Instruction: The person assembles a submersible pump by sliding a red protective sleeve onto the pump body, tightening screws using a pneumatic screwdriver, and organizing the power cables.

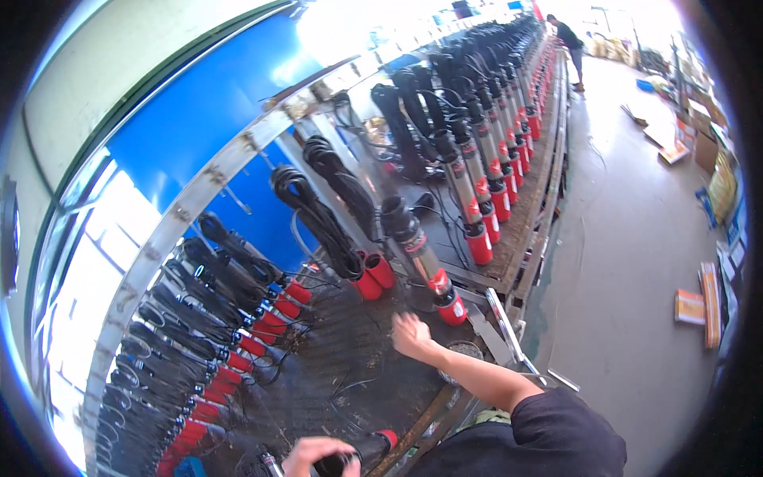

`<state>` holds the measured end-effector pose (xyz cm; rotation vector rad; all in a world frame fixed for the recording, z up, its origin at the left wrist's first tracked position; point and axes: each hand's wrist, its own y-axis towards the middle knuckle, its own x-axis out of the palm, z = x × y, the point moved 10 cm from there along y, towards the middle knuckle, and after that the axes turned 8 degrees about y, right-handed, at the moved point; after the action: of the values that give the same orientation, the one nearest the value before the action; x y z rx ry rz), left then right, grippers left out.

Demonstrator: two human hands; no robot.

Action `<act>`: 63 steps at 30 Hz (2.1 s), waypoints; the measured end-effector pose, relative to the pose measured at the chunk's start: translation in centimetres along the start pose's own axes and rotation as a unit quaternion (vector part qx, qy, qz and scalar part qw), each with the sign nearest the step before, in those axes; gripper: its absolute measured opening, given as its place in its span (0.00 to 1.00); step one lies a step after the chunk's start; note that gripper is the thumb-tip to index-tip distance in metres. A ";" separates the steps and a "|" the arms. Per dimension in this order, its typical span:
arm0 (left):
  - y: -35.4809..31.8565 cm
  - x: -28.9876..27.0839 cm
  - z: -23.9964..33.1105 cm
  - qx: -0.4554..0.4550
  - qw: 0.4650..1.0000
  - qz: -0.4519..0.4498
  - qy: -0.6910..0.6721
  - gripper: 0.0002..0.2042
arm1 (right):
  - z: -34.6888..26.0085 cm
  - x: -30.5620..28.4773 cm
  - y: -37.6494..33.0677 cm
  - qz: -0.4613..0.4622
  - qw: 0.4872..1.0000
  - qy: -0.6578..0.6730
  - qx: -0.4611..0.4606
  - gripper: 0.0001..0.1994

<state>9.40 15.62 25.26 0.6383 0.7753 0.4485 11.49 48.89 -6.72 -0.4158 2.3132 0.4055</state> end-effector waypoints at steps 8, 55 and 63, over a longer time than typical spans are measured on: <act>-3.3 -1.3 2.8 0.024 0.986 -0.106 -0.128 0.13 | -11.7 -17.1 18.8 0.341 0.900 0.271 -0.023 0.45; -23.4 -21.7 -9.1 0.056 0.933 0.244 -0.261 0.11 | -16.3 23.2 -22.6 -0.370 0.754 0.396 -0.373 0.16; -23.2 -20.2 -9.0 -0.047 0.912 0.361 -0.190 0.16 | -3.8 32.1 -32.6 -0.194 0.404 0.622 0.642 0.21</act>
<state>-7.08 -9.84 14.75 0.8837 0.1165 0.9960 0.84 12.46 -32.49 -0.3920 2.5581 -2.6483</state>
